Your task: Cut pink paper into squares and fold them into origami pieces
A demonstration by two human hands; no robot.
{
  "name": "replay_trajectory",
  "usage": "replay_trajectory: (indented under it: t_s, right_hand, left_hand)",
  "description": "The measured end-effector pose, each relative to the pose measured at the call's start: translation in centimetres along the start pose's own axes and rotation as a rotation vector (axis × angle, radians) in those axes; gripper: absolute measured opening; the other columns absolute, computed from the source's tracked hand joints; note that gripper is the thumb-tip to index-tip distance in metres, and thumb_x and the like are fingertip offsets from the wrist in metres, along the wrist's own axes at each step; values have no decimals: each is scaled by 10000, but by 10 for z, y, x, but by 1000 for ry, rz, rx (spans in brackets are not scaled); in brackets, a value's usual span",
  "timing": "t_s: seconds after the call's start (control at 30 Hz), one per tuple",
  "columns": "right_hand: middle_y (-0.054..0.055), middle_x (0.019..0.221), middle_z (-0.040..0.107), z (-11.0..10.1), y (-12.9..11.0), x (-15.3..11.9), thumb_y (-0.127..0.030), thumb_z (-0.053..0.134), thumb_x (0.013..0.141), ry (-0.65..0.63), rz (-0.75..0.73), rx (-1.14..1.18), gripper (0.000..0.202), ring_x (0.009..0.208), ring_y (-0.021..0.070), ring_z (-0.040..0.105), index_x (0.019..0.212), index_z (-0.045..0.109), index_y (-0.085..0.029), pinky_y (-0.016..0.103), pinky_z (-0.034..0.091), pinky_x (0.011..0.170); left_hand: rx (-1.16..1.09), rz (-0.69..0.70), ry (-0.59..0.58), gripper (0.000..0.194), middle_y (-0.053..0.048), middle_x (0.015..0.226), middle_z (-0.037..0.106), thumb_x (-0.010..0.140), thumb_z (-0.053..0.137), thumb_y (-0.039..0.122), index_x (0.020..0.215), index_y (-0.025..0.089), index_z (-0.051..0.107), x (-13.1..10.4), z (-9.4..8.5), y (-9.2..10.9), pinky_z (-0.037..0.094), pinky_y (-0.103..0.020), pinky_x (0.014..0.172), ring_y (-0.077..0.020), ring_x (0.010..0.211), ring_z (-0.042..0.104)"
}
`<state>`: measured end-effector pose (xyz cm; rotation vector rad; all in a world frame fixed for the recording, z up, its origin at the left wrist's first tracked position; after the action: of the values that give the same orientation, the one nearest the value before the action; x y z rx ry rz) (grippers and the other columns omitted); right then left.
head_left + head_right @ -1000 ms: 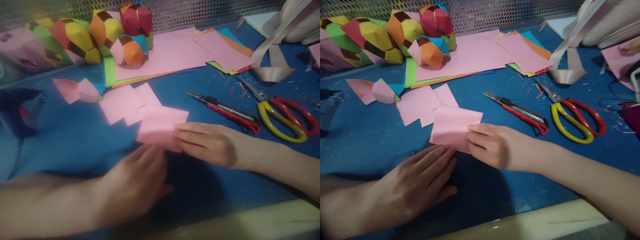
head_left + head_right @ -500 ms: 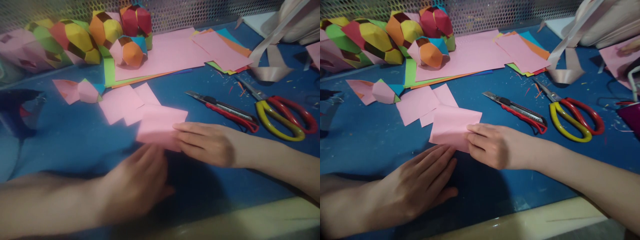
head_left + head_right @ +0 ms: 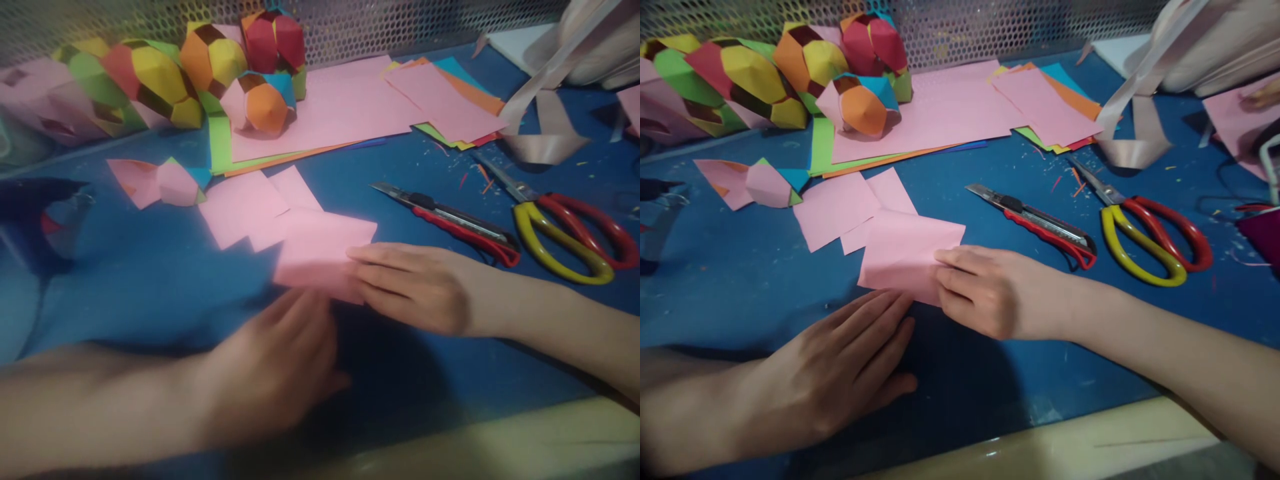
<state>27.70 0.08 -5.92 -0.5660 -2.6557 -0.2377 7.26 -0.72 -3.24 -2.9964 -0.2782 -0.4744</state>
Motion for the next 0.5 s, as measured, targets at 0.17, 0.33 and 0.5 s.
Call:
replay_trajectory:
  t_s: [0.17,0.33,0.5]
  right_hand:
    - [115,935,647,-1,-2,0,-92,475,912,-64,-24,-1,172,943,210,567,866,639,-115,403,525,798]
    - [98,872,645,-10,-5,7,-75,407,930,-135,5,-1,279,805,180,542,802,651,-118,331,486,710]
    - [85,848,645,-15,-5,11,-82,320,953,-152,36,-11,368,761,170,537,838,669,-111,303,473,721]
  left_hand:
    - [31,-14,-5,312,-152,828,708,908,516,314,851,49,671,-1,1,3,561,-428,791,-279,875,671]
    - [38,-31,-1,353,-164,872,712,916,497,355,881,49,668,-4,3,5,547,-444,829,-298,914,671]
    - [44,-40,-18,374,-168,912,702,918,486,396,901,65,659,-3,5,5,539,-448,820,-303,924,663]
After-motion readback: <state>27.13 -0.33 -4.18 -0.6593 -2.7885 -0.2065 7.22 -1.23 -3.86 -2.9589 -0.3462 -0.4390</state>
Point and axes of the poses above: each hand's wrist, its own x-axis towards the middle knuckle, its own z-axis out of the palm, y = z × x, the point moved 2 cm from there along x, towards the middle knuckle
